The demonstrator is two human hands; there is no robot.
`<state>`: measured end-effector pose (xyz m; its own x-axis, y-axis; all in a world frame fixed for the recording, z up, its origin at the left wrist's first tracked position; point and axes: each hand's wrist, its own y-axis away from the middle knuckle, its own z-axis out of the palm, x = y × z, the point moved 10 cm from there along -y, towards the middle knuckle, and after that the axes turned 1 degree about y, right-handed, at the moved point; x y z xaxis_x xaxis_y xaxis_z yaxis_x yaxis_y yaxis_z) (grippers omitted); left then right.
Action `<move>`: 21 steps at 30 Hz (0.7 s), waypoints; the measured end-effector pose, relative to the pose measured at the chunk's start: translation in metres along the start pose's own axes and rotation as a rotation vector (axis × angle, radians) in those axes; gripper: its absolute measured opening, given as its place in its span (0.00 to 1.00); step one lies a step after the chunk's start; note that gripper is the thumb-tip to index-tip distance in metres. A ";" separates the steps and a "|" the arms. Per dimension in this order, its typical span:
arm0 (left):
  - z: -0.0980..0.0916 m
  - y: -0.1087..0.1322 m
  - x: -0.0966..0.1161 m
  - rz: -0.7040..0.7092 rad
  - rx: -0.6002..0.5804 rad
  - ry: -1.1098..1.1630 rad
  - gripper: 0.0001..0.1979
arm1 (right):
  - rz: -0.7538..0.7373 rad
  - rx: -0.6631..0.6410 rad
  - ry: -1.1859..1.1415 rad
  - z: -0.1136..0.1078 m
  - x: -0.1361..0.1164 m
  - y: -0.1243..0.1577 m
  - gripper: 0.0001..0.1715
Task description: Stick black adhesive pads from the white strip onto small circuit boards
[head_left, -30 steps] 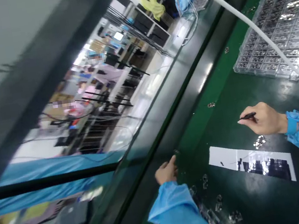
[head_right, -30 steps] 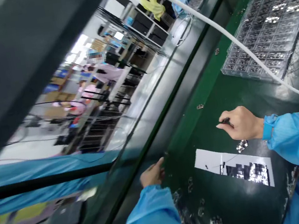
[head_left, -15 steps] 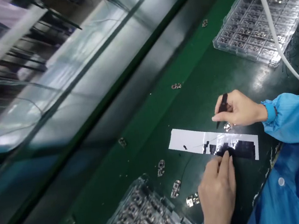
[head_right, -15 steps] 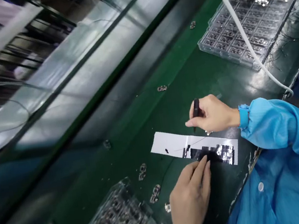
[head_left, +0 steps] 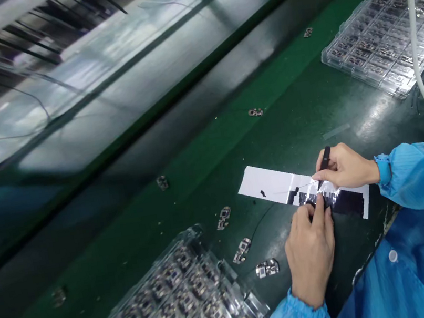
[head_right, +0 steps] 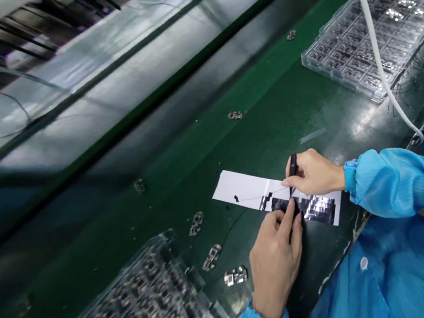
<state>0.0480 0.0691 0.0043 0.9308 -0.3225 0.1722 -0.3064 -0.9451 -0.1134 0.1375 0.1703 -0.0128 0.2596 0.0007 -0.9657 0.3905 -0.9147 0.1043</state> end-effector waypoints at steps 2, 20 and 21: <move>0.000 0.000 -0.002 -0.003 0.001 0.031 0.16 | 0.019 -0.007 -0.029 0.001 0.002 0.000 0.09; -0.001 -0.004 -0.004 -0.016 -0.018 0.062 0.16 | 0.040 -0.020 -0.099 0.003 0.005 0.002 0.08; -0.001 -0.004 -0.004 -0.016 -0.015 0.061 0.16 | 0.034 -0.021 -0.096 0.003 0.005 0.002 0.07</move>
<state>0.0456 0.0738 0.0050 0.9218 -0.3095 0.2336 -0.2951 -0.9507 -0.0952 0.1371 0.1673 -0.0179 0.1875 -0.0696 -0.9798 0.4012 -0.9050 0.1410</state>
